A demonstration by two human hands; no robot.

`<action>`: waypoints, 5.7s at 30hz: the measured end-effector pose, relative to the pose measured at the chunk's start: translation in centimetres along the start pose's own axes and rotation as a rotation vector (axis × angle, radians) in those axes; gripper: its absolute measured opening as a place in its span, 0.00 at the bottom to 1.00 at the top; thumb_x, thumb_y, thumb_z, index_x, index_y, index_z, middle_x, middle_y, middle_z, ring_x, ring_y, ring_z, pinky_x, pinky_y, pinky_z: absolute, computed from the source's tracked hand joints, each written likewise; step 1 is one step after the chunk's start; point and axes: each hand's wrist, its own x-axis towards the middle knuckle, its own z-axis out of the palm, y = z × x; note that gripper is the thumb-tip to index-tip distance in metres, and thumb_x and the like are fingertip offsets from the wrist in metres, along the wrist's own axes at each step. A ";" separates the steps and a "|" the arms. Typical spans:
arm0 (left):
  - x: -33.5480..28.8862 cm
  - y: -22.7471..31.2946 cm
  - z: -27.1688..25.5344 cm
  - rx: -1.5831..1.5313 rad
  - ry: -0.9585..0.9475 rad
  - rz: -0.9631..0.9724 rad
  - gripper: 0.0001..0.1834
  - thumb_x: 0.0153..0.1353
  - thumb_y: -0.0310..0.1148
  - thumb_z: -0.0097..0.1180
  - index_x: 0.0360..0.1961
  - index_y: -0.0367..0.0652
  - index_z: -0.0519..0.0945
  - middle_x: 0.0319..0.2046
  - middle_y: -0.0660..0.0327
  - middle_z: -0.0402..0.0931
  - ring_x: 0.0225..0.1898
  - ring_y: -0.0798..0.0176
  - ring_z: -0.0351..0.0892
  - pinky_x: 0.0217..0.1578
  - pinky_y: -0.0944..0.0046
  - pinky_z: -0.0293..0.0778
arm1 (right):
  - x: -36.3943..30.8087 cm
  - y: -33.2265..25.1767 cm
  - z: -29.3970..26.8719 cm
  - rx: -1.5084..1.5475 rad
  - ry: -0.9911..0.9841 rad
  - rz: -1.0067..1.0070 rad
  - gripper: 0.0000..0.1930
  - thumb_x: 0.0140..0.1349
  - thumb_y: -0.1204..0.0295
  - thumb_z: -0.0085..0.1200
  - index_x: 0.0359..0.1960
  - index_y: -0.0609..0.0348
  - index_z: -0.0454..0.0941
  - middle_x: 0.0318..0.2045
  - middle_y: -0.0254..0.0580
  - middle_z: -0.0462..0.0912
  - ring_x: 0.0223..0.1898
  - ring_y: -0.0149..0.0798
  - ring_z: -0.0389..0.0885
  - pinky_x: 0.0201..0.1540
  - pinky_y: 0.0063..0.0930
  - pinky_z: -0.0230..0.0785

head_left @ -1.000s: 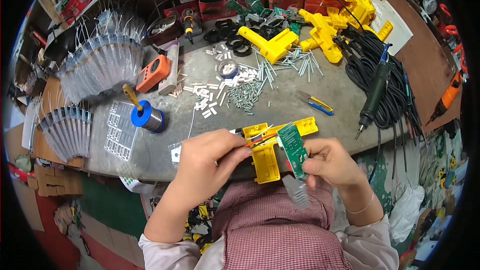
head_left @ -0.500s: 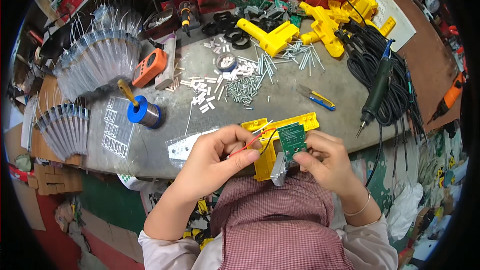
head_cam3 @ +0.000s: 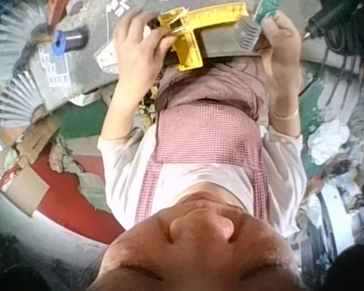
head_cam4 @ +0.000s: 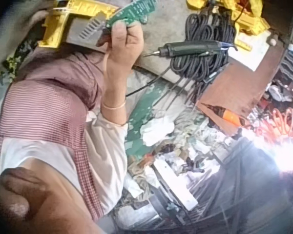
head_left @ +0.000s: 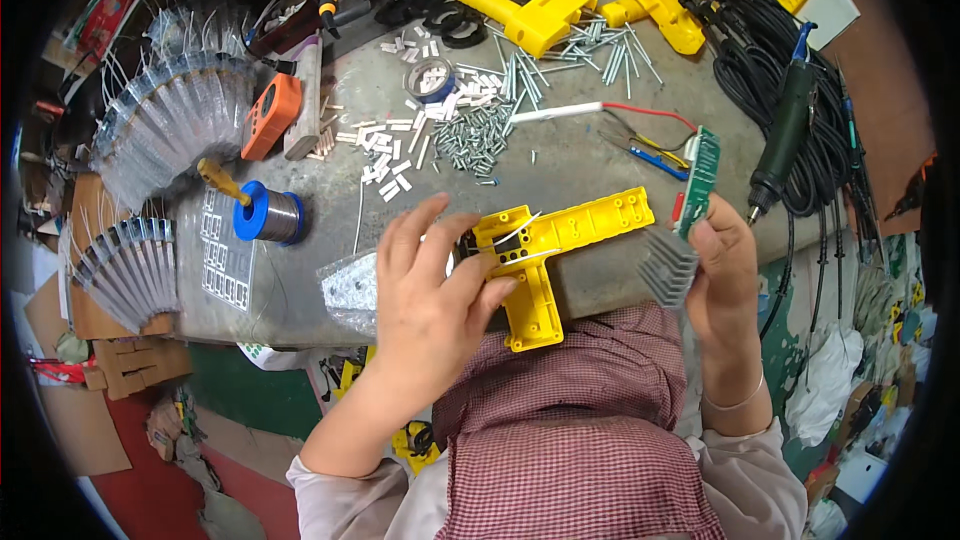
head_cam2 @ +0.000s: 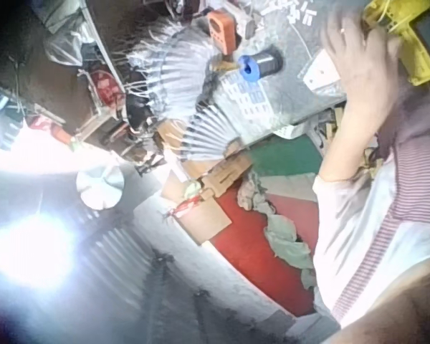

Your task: Assembling the internal components of a yellow handheld device, including soldering wires to a circuit board and using a heat gun.

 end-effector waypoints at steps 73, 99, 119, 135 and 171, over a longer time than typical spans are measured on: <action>11.5 1.2 -1.1 0.237 -0.990 0.159 0.13 0.33 0.21 0.64 0.26 0.37 0.80 0.29 0.59 0.74 0.37 0.51 0.74 0.41 0.53 0.69 | 0.3 5.4 0.1 -0.447 -0.217 -0.343 0.19 0.51 0.79 0.62 0.47 0.70 0.76 0.21 0.38 0.75 0.18 0.37 0.77 0.19 0.29 0.72; 10.8 1.5 -1.0 0.289 -0.990 0.033 0.18 0.31 0.18 0.57 0.30 0.38 0.83 0.31 0.58 0.74 0.36 0.53 0.72 0.34 0.57 0.70 | 0.4 5.0 -0.2 -0.432 -0.294 -0.257 0.18 0.54 0.73 0.58 0.47 0.66 0.77 0.22 0.34 0.74 0.19 0.30 0.75 0.17 0.25 0.71; 12.4 3.1 0.0 0.382 -1.073 0.146 0.13 0.33 0.20 0.58 0.26 0.33 0.80 0.34 0.59 0.76 0.39 0.54 0.74 0.34 0.57 0.75 | 0.2 5.3 0.1 -0.412 -0.229 -0.292 0.22 0.55 0.73 0.59 0.53 0.66 0.74 0.22 0.38 0.77 0.19 0.32 0.77 0.16 0.26 0.71; 11.6 3.5 -0.3 0.422 -1.014 0.074 0.14 0.33 0.23 0.61 0.28 0.38 0.82 0.31 0.61 0.74 0.37 0.55 0.72 0.36 0.57 0.67 | 0.4 5.3 0.0 -0.421 -0.217 -0.303 0.21 0.54 0.72 0.58 0.51 0.65 0.75 0.22 0.33 0.73 0.18 0.28 0.75 0.17 0.23 0.71; 2.1 -0.8 -1.8 -0.040 -0.565 0.133 0.20 0.39 0.36 0.72 0.35 0.45 0.80 0.51 0.57 0.73 0.61 0.47 0.67 0.60 0.38 0.61 | 0.6 1.6 2.5 -0.267 -0.284 0.403 0.18 0.68 0.78 0.51 0.59 0.65 0.71 0.23 0.36 0.78 0.23 0.24 0.79 0.28 0.19 0.73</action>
